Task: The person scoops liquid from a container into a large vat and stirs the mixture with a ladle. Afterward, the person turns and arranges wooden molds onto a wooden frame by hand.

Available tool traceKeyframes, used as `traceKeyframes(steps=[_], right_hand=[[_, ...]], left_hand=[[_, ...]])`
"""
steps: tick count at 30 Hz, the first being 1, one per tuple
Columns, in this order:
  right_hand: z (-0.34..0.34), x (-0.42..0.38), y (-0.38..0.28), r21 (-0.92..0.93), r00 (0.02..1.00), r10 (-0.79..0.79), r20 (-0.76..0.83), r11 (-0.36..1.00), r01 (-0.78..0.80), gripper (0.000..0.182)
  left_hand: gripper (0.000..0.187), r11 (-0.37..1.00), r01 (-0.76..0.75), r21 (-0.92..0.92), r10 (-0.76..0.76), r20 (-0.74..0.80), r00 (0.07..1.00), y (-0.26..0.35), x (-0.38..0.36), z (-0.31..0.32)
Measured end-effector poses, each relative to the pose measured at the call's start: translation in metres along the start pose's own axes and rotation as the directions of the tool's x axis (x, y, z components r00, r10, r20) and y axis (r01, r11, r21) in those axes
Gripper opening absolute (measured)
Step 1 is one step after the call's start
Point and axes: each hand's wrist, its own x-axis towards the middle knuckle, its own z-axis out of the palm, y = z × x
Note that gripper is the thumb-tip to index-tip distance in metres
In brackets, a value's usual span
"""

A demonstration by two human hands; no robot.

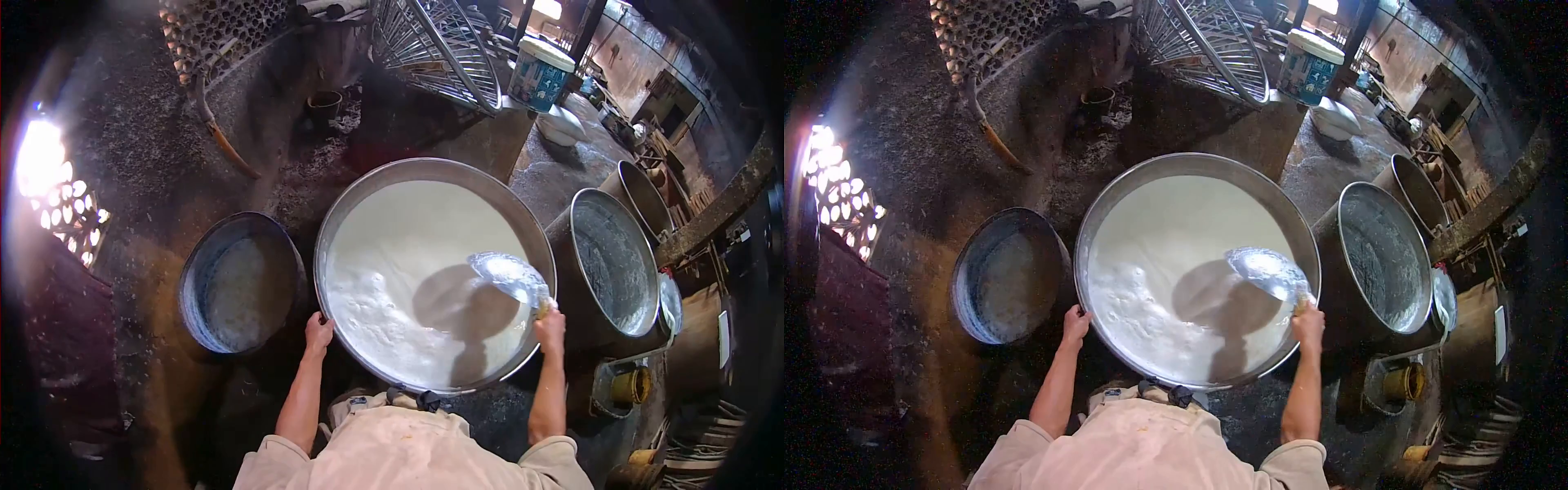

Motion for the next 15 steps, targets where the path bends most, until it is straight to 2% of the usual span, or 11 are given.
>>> traceKeyframes(steps=[1,3,4,5,8,10,11,15], right_hand=[[0.014,0.005,-0.006,0.016,0.995,0.092,0.032,0.996,-0.092,0.030],[0.053,0.012,0.009,0.094,0.995,-0.022,0.093,0.996,0.014,0.031],[0.059,0.005,-0.001,-0.006,0.994,-0.096,0.054,0.995,0.097,0.031],[0.063,-0.001,-0.010,0.161,0.968,0.130,0.216,0.973,-0.167,0.029],[0.082,-0.022,-0.020,0.197,0.950,0.124,0.287,0.963,-0.186,0.025],[0.075,-0.045,-0.045,0.292,0.912,0.165,0.376,0.913,-0.286,0.021],[0.077,-0.053,-0.055,0.287,0.911,0.162,0.380,0.915,-0.283,0.021],[0.089,-0.087,-0.081,0.369,0.880,0.144,0.452,0.869,-0.331,0.018]], left_hand=[[0.034,1.000,0.008,0.005,-0.008,0.012,1.000,0.001,0.000,0.000],[0.033,1.000,0.015,0.006,-0.015,0.015,1.000,0.001,0.000,-0.001],[0.033,0.999,0.043,0.022,-0.044,0.019,0.999,0.001,0.001,0.000],[0.032,0.997,0.073,0.037,-0.074,0.023,0.997,0.002,0.003,0.001],[0.031,0.998,0.065,-0.025,-0.064,0.026,0.998,0.008,-0.002,0.001],[0.030,0.996,0.083,-0.013,-0.082,0.045,0.996,0.023,-0.009,-0.005],[0.028,0.996,0.093,0.001,-0.093,0.068,0.993,0.031,-0.013,-0.009],[0.029,0.993,0.102,-0.057,-0.094,0.128,0.987,0.008,0.007,-0.009]])
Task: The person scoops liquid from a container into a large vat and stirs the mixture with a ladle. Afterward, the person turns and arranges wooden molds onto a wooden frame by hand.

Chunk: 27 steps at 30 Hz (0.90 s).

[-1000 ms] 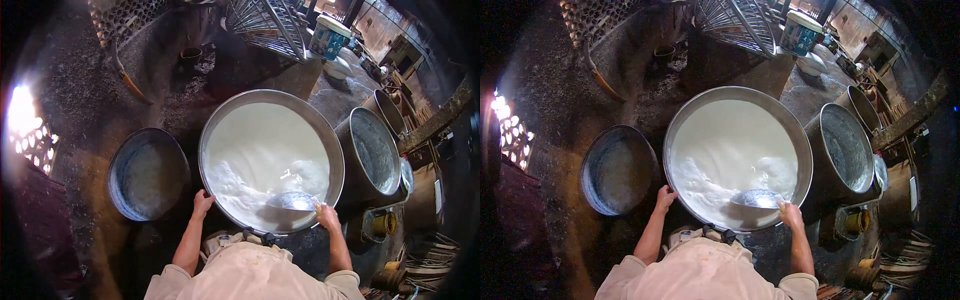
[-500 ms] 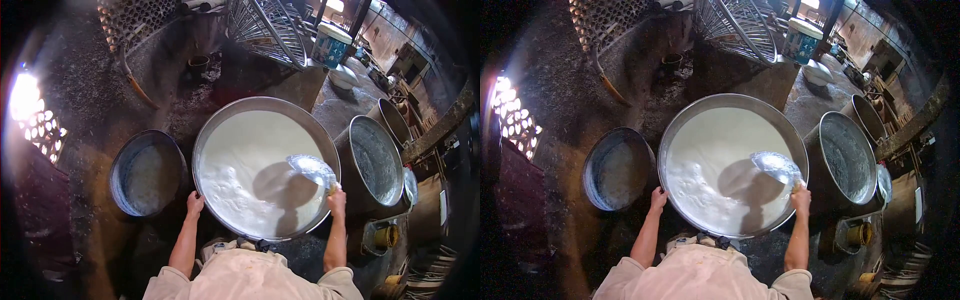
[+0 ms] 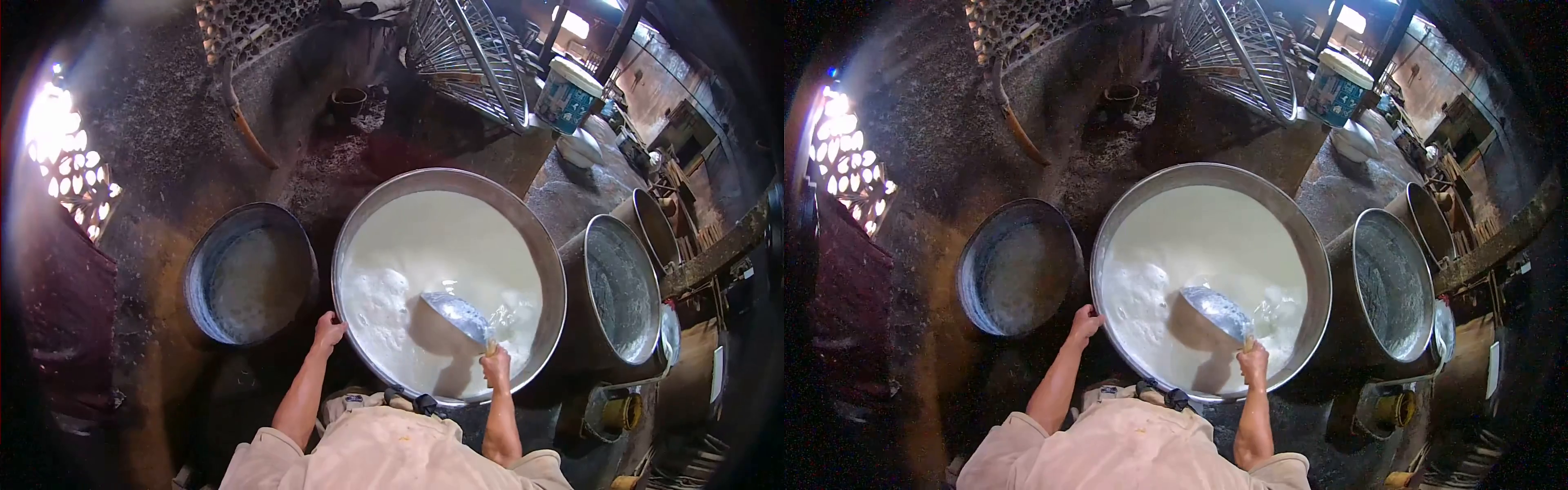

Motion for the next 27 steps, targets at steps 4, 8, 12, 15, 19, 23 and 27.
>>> traceKeyframes(steps=[4,8,12,15,19,23,27], right_hand=[[0.036,-0.022,-0.011,-0.025,0.998,-0.004,0.058,1.000,0.005,0.019],[0.071,-0.041,-0.022,-0.040,0.993,-0.009,0.118,0.999,0.014,0.021],[0.093,-0.065,-0.048,-0.019,0.987,0.040,0.155,0.999,-0.038,0.025],[0.102,-0.080,-0.065,-0.015,0.976,0.046,0.211,0.999,-0.044,0.028],[0.089,-0.095,-0.105,0.063,0.965,0.028,0.260,0.997,-0.046,0.030],[0.062,-0.077,-0.158,-0.013,0.980,0.001,0.201,1.000,0.002,0.038],[0.061,-0.027,-0.229,-0.223,0.945,-0.315,0.090,0.918,0.328,0.036]], left_hand=[[0.030,0.999,0.025,0.034,-0.028,0.080,0.996,-0.003,0.011,-0.006],[0.030,0.997,0.011,0.081,-0.023,0.144,0.989,-0.003,0.014,-0.010],[0.030,0.996,-0.037,0.083,0.024,0.153,0.988,0.011,0.004,-0.017],[0.032,0.996,-0.021,0.081,0.006,0.185,0.983,0.009,0.006,-0.019],[0.034,0.988,-0.130,0.085,0.113,0.175,0.978,-0.014,0.022,-0.009],[0.038,0.956,-0.248,-0.156,0.283,0.272,0.920,-0.005,0.016,-0.019],[0.042,0.978,-0.154,0.141,0.118,0.234,0.965,0.016,0.008,-0.026]])
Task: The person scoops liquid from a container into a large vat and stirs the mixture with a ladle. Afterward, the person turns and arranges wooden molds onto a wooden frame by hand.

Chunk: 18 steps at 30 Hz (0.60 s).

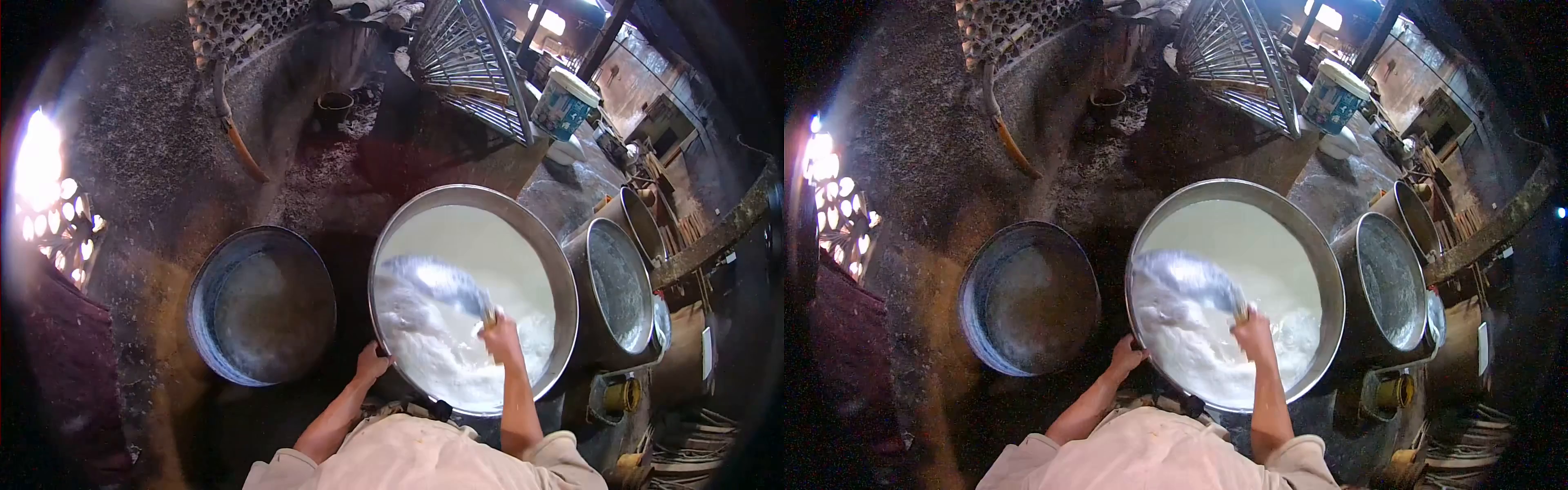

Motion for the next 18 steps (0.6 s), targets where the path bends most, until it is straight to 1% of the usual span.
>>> traceKeyframes(steps=[1,2,3,4,5,6,7,8,9,11,13,14,15,17,18], right_hand=[[0.005,0.017,-0.011,-0.042,0.995,-0.070,-0.064,0.997,0.068,0.033],[0.021,0.042,-0.003,-0.057,0.988,-0.104,-0.113,0.994,0.098,0.033],[0.036,0.061,0.004,-0.073,0.977,-0.139,-0.161,0.989,0.128,0.032],[0.036,0.064,-0.010,-0.072,0.977,-0.133,-0.165,0.990,0.123,0.032],[0.036,0.066,-0.025,-0.052,0.995,-0.021,-0.094,0.999,0.016,0.029],[0.035,0.066,-0.033,-0.039,0.996,0.091,-0.021,0.995,-0.091,0.026],[0.041,0.069,-0.026,-0.038,0.995,0.093,-0.025,0.995,-0.094,0.026],[0.049,0.075,-0.017,-0.119,0.989,0.141,0.049,0.984,-0.134,0.027],[0.052,0.074,-0.014,-0.202,0.974,0.193,0.120,0.965,-0.166,0.029],[0.056,0.062,0.000,-0.184,0.978,0.170,0.124,0.972,-0.146,0.028],[0.061,0.049,0.020,-0.266,0.976,0.157,0.152,0.958,-0.112,0.028],[0.063,0.040,0.033,-0.252,0.987,0.108,0.119,0.965,-0.075,0.029],[0.064,0.033,0.045,-0.252,0.986,0.112,0.122,0.965,-0.079,0.029],[0.066,0.020,0.071,-0.240,0.957,0.241,0.161,0.950,-0.199,0.029],[0.067,0.014,0.085,-0.276,0.956,0.254,0.147,0.939,-0.207,0.028]], left_hand=[[0.043,0.999,-0.010,0.033,0.010,0.014,1.000,-0.010,0.008,0.004],[0.044,0.998,-0.023,0.066,0.021,0.028,0.999,-0.016,0.011,0.007],[0.044,0.997,-0.025,0.070,0.023,0.036,0.999,-0.017,0.010,0.007],[0.044,0.999,0.011,0.042,-0.012,0.033,0.999,-0.016,0.011,0.007],[0.043,0.999,0.046,0.012,-0.047,0.029,0.999,-0.014,0.011,0.007],[0.043,0.999,0.042,0.014,-0.042,0.031,0.999,-0.012,0.010,0.006],[0.039,0.999,0.051,-0.018,-0.051,0.028,0.998,-0.010,0.008,0.006],[0.035,0.997,0.061,-0.052,-0.060,0.024,0.998,-0.008,0.006,0.007],[0.035,0.997,0.059,-0.052,-0.058,0.026,0.998,-0.008,0.007,0.008],[0.040,0.995,0.085,-0.054,-0.083,0.030,0.996,-0.011,0.006,0.006],[0.040,0.994,0.097,-0.042,-0.096,0.039,0.995,-0.003,0.001,0.001],[0.039,0.994,0.106,-0.034,-0.104,0.048,0.993,0.003,-0.001,-0.001],[0.039,0.993,0.110,-0.031,-0.109,0.051,0.993,0.002,0.001,0.000],[0.040,0.996,0.076,-0.048,-0.074,0.035,0.997,-0.006,0.005,0.003],[0.042,0.995,0.058,-0.082,-0.055,0.039,0.998,-0.007,0.004,0.004]])
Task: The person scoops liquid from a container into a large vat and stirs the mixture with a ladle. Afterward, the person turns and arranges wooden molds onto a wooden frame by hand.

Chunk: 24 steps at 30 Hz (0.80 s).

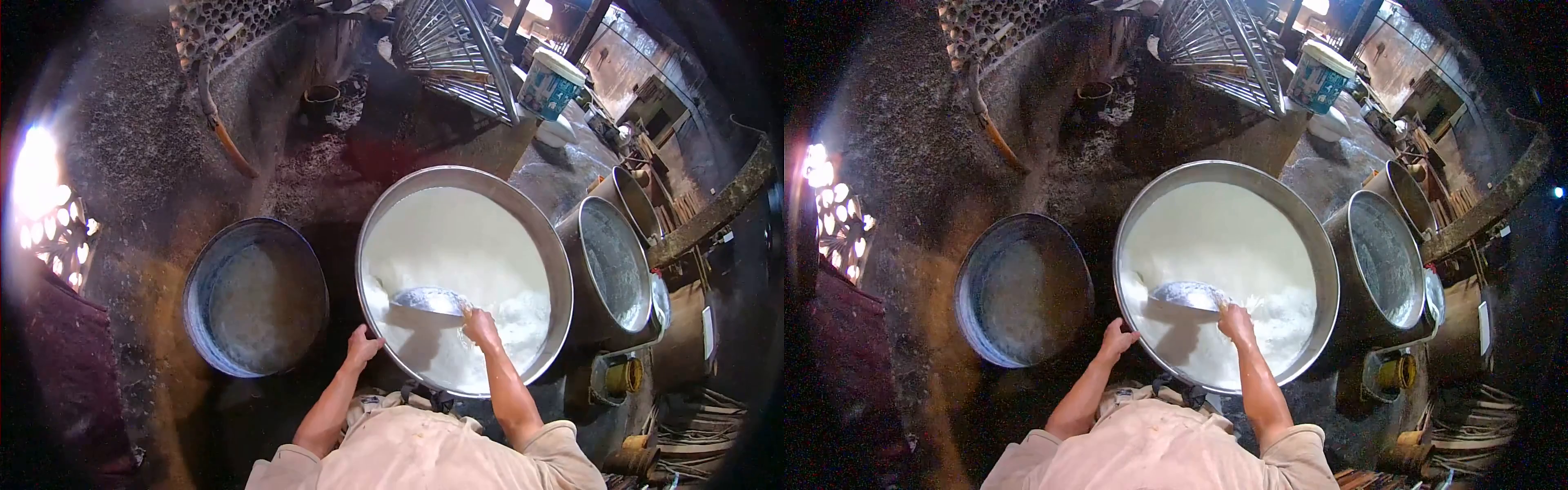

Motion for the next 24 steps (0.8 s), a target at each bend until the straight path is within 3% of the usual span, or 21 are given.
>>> traceKeyframes(steps=[5,8,11,12,15,18,23,24], right_hand=[[0.009,-0.030,0.070,-0.066,0.991,-0.106,-0.087,0.993,0.101,0.027],[0.002,-0.054,0.108,-0.056,0.998,-0.003,-0.066,0.998,0.000,0.028],[-0.021,-0.081,0.137,-0.128,0.999,-0.008,-0.053,0.992,0.001,0.029],[-0.036,-0.095,0.137,-0.078,0.994,0.100,-0.036,0.992,-0.102,0.031],[-0.072,-0.119,0.164,-0.116,0.994,0.109,-0.006,0.987,-0.109,0.033],[-0.102,-0.134,0.193,-0.143,0.990,0.095,-0.102,0.984,-0.109,0.033],[-0.165,-0.131,0.242,-0.190,0.985,-0.121,-0.120,0.977,0.097,0.040],[-0.180,-0.131,0.245,-0.078,0.988,-0.104,-0.112,0.992,0.095,0.040]], left_hand=[[0.039,1.000,-0.002,0.027,0.003,-0.024,1.000,-0.003,0.003,0.002],[0.027,0.997,-0.004,-0.074,0.002,-0.033,0.999,-0.009,0.006,0.006],[0.026,0.993,0.015,-0.118,-0.021,-0.046,0.999,-0.001,-0.002,0.007],[0.024,0.990,0.031,-0.139,-0.041,-0.067,0.997,0.018,-0.016,0.007],[0.024,0.989,0.023,-0.146,-0.040,-0.113,0.993,0.007,-0.012,0.012],[0.026,0.991,0.036,-0.132,-0.056,-0.152,0.987,0.000,-0.008,0.018],[0.029,0.998,0.053,-0.023,-0.058,-0.298,0.953,-0.007,-0.009,0.031],[0.029,0.998,0.052,-0.025,-0.057,-0.305,0.951,-0.010,-0.009,0.035]])
